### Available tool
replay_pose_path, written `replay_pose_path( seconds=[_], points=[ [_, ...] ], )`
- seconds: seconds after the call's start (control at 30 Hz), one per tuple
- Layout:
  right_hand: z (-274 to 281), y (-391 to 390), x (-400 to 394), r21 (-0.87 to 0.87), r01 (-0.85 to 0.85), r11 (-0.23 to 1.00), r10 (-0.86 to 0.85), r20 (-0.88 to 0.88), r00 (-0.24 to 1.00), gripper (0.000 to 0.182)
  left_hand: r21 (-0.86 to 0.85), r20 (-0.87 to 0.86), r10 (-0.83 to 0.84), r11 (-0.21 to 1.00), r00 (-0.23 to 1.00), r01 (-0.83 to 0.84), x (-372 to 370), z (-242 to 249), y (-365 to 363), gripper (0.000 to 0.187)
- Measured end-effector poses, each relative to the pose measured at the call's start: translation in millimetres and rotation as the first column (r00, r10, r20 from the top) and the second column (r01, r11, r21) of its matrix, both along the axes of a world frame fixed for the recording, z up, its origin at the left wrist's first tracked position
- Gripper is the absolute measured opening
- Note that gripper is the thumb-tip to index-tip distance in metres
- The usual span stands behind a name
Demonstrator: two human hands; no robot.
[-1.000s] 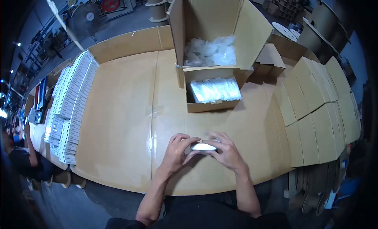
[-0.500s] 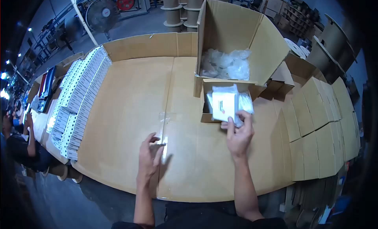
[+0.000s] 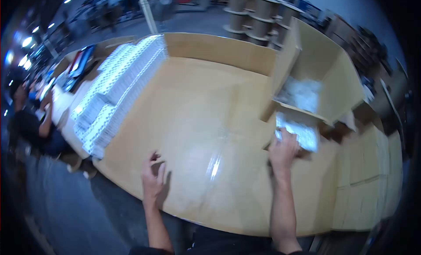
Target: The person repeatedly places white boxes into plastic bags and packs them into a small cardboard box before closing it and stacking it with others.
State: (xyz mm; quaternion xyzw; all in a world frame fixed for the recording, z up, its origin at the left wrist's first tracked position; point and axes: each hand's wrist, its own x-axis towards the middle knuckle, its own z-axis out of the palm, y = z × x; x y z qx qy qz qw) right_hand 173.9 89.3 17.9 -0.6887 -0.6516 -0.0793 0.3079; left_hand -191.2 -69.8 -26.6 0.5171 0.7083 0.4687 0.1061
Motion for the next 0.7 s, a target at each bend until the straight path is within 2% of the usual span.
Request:
replay_pose_path(
  seconds=[0.03, 0.07, 0.1, 0.13, 0.17, 0.23, 0.3, 0.4, 0.5, 0.6, 0.7],
  points=[
    [-8.4, 2.8, 5.3, -0.054, 0.013, 0.998, -0.011, 0.035, 0.999, 0.026, 0.022, -0.024, 0.011, 1.000, 1.000, -0.011, -6.4, -0.6, 1.5, 0.047],
    [-16.2, 4.5, 2.9, -0.026, -0.044, 0.999, 0.045, 0.040, 0.998, 0.026, -0.001, -0.035, 0.033, 0.999, 0.999, -0.033, -13.1, 6.8, 0.9, 0.046],
    [-8.5, 0.3, -5.9, -0.174, 0.023, 0.984, -0.012, 0.065, 0.998, 0.027, 0.015, -0.066, 0.043, 0.999, 0.997, -0.042, -23.5, 10.1, -0.5, 0.041],
    [-26.9, 1.7, 0.7, -0.147, 0.028, 0.989, -0.007, 0.146, 0.989, 0.030, 0.027, -0.116, 0.073, 0.997, 0.991, -0.071, -35.1, 14.1, -3.4, 0.040],
    [-36.1, 2.7, 7.8, -0.233, 0.031, 0.972, 0.008, 0.165, 0.986, 0.032, 0.039, -0.164, 0.092, 0.995, 0.982, -0.087, -47.1, 18.0, -5.1, 0.038],
    [-28.2, -8.4, 1.7, -0.218, -0.015, 0.976, 0.050, 0.156, 0.986, 0.034, 0.060, -0.260, 0.132, 0.991, 0.957, -0.120, -75.0, 28.4, -10.2, 0.036],
    [-22.7, -11.0, 0.2, -0.286, -0.011, 0.958, 0.064, 0.176, 0.982, 0.037, 0.085, -0.358, 0.183, 0.983, 0.916, -0.163, -103.5, 34.9, -8.7, 0.035],
    [-12.5, -13.1, -7.5, -0.353, 0.016, 0.936, 0.071, 0.233, 0.970, 0.040, 0.116, -0.393, 0.243, 0.970, 0.887, -0.215, -150.6, 47.6, 10.3, 0.035],
    [3.6, -16.3, -17.8, -0.441, 0.058, 0.895, 0.068, 0.265, 0.962, 0.044, 0.185, -0.434, 0.297, 0.953, 0.850, -0.239, -189.2, 61.8, 51.9, 0.041],
    [16.6, -15.8, -24.6, -0.509, 0.096, 0.855, 0.059, 0.280, 0.958, 0.050, 0.285, -0.573, 0.303, 0.945, 0.761, -0.162, -228.0, 73.6, 98.2, 0.050],
    [9.1, -16.0, -18.7, -0.485, 0.086, 0.870, 0.058, 0.275, 0.960, 0.056, 0.203, -0.613, 0.230, 0.970, 0.756, -0.131, -257.8, 76.5, 131.7, 0.057]
  ],
)
